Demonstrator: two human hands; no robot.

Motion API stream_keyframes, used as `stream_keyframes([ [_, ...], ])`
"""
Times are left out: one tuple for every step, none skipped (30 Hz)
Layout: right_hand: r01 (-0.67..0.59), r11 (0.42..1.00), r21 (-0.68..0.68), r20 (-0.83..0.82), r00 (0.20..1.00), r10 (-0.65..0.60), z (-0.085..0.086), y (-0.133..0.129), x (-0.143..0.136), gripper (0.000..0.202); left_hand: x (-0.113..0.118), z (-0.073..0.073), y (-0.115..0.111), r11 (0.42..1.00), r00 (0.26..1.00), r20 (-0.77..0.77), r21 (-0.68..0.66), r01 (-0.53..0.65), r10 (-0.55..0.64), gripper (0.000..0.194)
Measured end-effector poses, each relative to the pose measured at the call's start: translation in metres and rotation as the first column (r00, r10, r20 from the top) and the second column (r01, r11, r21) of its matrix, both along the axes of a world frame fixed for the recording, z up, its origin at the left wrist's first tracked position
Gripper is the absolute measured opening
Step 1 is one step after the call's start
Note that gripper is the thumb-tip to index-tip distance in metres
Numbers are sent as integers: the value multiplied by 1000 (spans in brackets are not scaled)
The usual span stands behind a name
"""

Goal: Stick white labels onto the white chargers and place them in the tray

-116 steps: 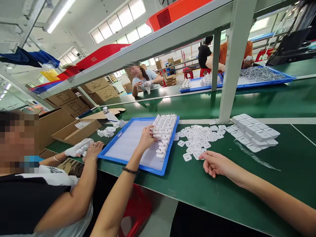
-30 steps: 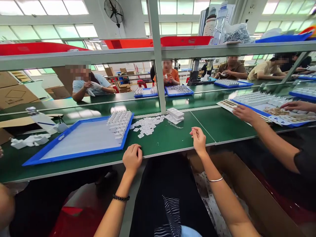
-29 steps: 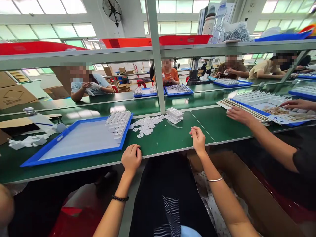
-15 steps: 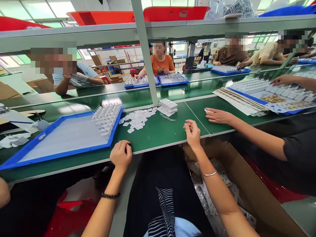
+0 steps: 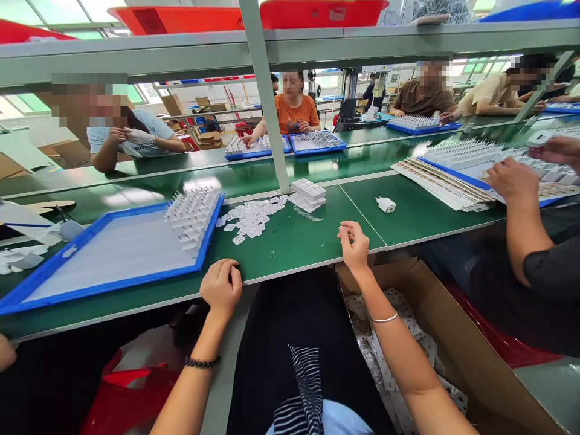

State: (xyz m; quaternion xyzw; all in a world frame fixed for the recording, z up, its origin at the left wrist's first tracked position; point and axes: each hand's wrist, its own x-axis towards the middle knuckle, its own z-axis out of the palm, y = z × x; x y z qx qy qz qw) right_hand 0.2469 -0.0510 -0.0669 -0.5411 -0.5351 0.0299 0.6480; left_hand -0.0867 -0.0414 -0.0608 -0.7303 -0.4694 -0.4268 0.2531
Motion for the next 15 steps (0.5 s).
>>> stream_keyframes([
  [23, 1000, 6, 19, 1000, -23, -1, 0, -1, 26, 0, 0, 0, 1000, 1000, -2, 7, 5, -5, 18],
  [46, 999, 12, 39, 998, -47, -1, 1, -2, 27, 0, -1, 0, 1000, 1000, -4, 15, 8, -8, 18],
  [67, 998, 17, 60, 996, -68, -2, 1, -3, 28, 0, -1, 1, 1000, 1000, -5, 25, 9, -9, 18],
  [85, 996, 22, 81, 993, -86, -3, 1, -3, 28, -1, -2, 1, 999, 1000, -7, 34, 9, -8, 17],
  [99, 995, 25, 101, 990, -101, -4, 1, -4, 29, -1, -3, 1, 999, 1000, -11, 41, 6, -5, 17],
  [111, 993, 26, 121, 986, -114, -5, 1, -4, 29, -1, -5, 1, 999, 1000, -16, 45, 2, -1, 16],
  [121, 992, 27, 138, 983, -124, -6, 0, -4, 29, -2, -6, 1, 999, 1000, -23, 45, -3, 4, 16],
  [129, 991, 26, 154, 979, -132, -8, 0, -4, 29, -2, -7, 1, 999, 1000, -30, 42, -8, 9, 15],
  [136, 990, 24, 167, 976, -138, -9, 0, -4, 29, -3, -9, 0, 999, 999, -38, 36, -12, 13, 15],
  [141, 990, 23, 179, 974, -143, -9, -1, -4, 29, -4, -10, 0, 999, 999, -44, 31, -17, 18, 14],
  [146, 989, 22, 188, 971, -147, -10, -1, -4, 28, -4, -11, 0, 999, 999, -49, 27, -21, 22, 14],
  [151, 988, 22, 196, 969, -152, -10, -1, -4, 28, -5, -12, -1, 999, 998, -53, 24, -25, 26, 14],
  [156, 987, 23, 204, 966, -158, -11, -2, -4, 27, -5, -13, -1, 999, 998, -54, 23, -27, 28, 14],
  [163, 986, 24, 210, 964, -165, -11, -2, -5, 26, -6, -14, -2, 999, 998, -55, 23, -28, 29, 13],
  [171, 985, 25, 215, 961, -173, -11, -2, -5, 26, -6, -15, -2, 999, 998, -54, 20, -27, 28, 13],
])
